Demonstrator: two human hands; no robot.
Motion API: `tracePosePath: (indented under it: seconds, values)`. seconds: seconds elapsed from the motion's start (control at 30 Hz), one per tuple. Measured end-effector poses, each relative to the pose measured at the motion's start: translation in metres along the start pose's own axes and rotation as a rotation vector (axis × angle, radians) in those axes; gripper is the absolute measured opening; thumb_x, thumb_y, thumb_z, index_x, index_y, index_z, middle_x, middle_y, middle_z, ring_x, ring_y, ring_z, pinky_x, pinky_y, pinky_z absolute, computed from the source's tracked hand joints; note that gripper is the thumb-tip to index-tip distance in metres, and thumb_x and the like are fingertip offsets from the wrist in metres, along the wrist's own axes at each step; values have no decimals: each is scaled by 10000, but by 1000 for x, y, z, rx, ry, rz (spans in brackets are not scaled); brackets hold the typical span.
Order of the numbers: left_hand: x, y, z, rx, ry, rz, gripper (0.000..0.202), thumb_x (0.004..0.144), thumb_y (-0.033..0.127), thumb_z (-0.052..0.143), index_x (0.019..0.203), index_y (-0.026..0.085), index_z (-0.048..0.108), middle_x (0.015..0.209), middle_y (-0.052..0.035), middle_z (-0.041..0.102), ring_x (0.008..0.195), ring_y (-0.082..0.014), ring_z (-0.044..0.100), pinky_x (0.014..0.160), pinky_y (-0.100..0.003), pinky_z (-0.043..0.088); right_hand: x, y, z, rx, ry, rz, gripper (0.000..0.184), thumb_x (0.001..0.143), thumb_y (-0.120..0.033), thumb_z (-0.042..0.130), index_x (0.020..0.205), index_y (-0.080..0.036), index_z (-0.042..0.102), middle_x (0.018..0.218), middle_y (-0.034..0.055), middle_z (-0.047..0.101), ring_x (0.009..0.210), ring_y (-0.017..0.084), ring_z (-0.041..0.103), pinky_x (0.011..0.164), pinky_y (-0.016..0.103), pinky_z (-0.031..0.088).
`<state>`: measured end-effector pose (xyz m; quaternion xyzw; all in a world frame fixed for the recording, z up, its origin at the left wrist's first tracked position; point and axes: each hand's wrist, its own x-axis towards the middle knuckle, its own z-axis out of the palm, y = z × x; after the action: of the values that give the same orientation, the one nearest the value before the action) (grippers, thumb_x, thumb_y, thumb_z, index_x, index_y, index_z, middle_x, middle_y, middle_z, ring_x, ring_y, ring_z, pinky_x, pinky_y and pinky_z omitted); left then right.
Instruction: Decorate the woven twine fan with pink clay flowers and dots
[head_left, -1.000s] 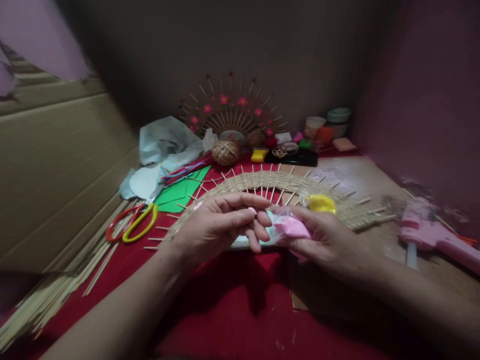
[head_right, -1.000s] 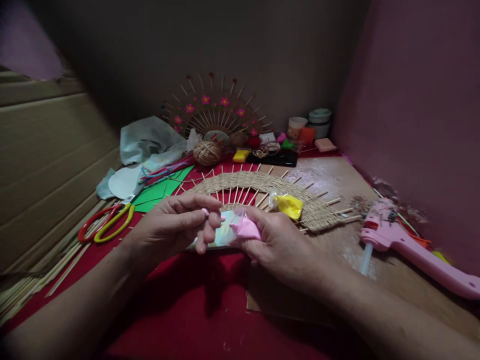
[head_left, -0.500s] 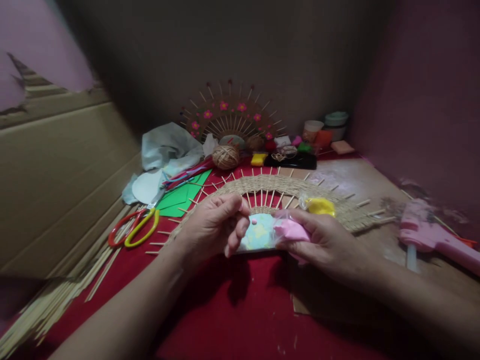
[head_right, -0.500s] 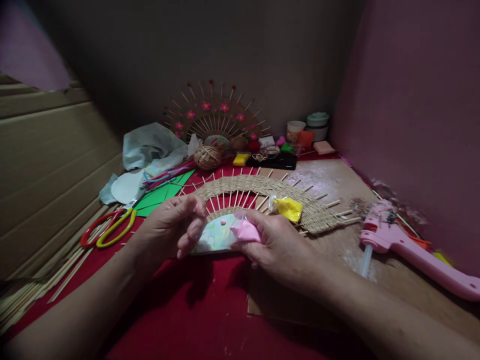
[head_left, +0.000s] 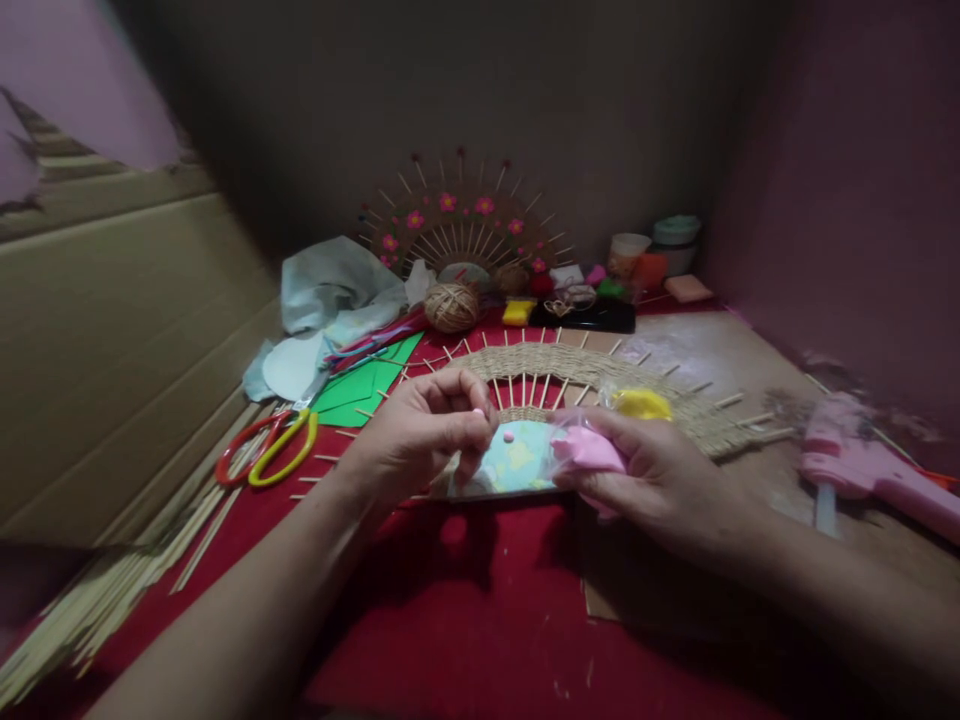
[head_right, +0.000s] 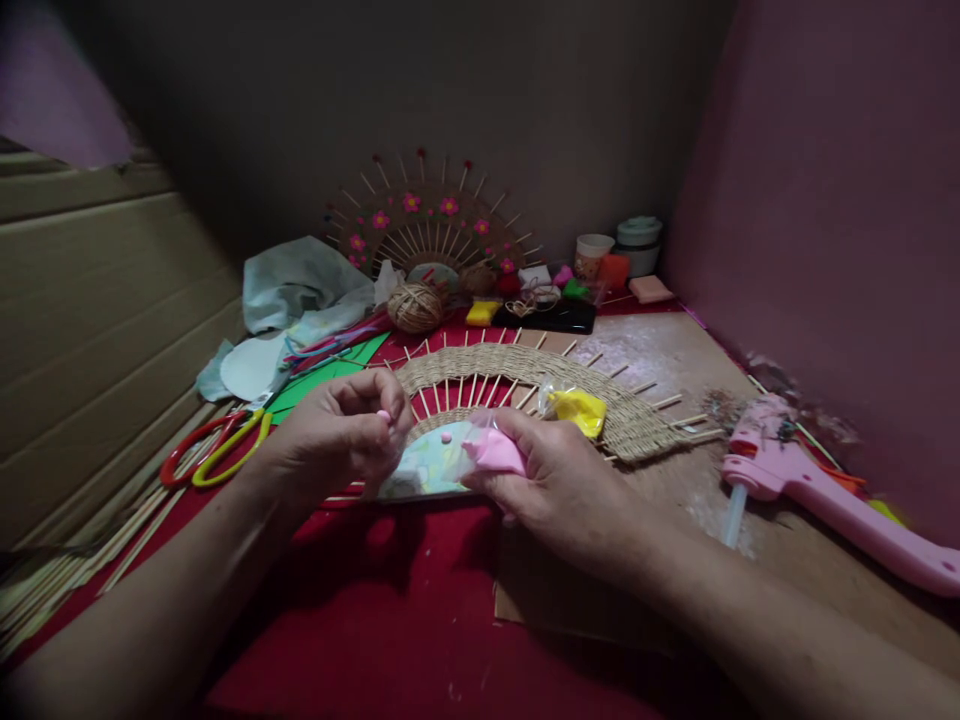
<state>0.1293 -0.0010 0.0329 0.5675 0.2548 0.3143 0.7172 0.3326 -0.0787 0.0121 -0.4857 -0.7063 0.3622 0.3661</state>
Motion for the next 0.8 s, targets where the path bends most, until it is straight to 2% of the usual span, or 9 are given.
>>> tracePosePath:
  seconds: [0.07,0.17,0.27,0.37,0.53,0.67,0.8]
  values:
    - [1,1,-2,46,38,22,137,645,90,701,673,140,577,593,31,576,415,-53,480,365,-162,382,0,-1,0,-3,0,2,193,832,-220,530,1014,-186,587,696,-18,599,539,85,491,505,199,404]
    - [2,1,-5,104,66,39,52,705,120,673,750,133,650,661,2,608,481,-63,525,430,-175,419,0,-1,-1,-8,8,1,180,831,-212,525,999,-188,586,665,-24,586,532,89,490,499,201,400]
    - [3,1,-9,100,54,36,118,753,167,644,855,134,692,703,-31,634,568,-88,577,527,-199,458,0,-1,-1,-11,12,3,145,824,-197,529,958,-192,583,671,-20,593,548,96,503,514,207,402]
    - [4,0,-10,131,48,32,151,746,175,655,886,147,704,716,-27,632,605,-89,578,587,-210,461,0,-2,-1,-1,13,2,106,818,-179,530,913,-197,572,661,-27,586,551,95,504,521,208,398]
    - [4,1,-9,244,127,2,117,649,152,722,764,158,700,645,2,612,534,-78,527,517,-203,429,1,-5,-1,27,16,25,18,808,-190,546,824,-198,549,608,-46,545,521,90,486,499,206,379]
    - [4,0,-11,297,157,16,80,673,205,709,711,153,662,565,22,567,465,-67,483,448,-189,376,1,-7,-1,25,22,26,13,801,-185,551,800,-197,545,613,-46,545,522,88,485,500,207,374]
    - [3,1,-14,412,153,20,88,684,214,711,704,148,655,567,24,573,469,-55,479,447,-171,367,1,-7,-2,7,31,36,18,796,-185,557,785,-197,549,619,-42,552,536,93,491,512,211,379]
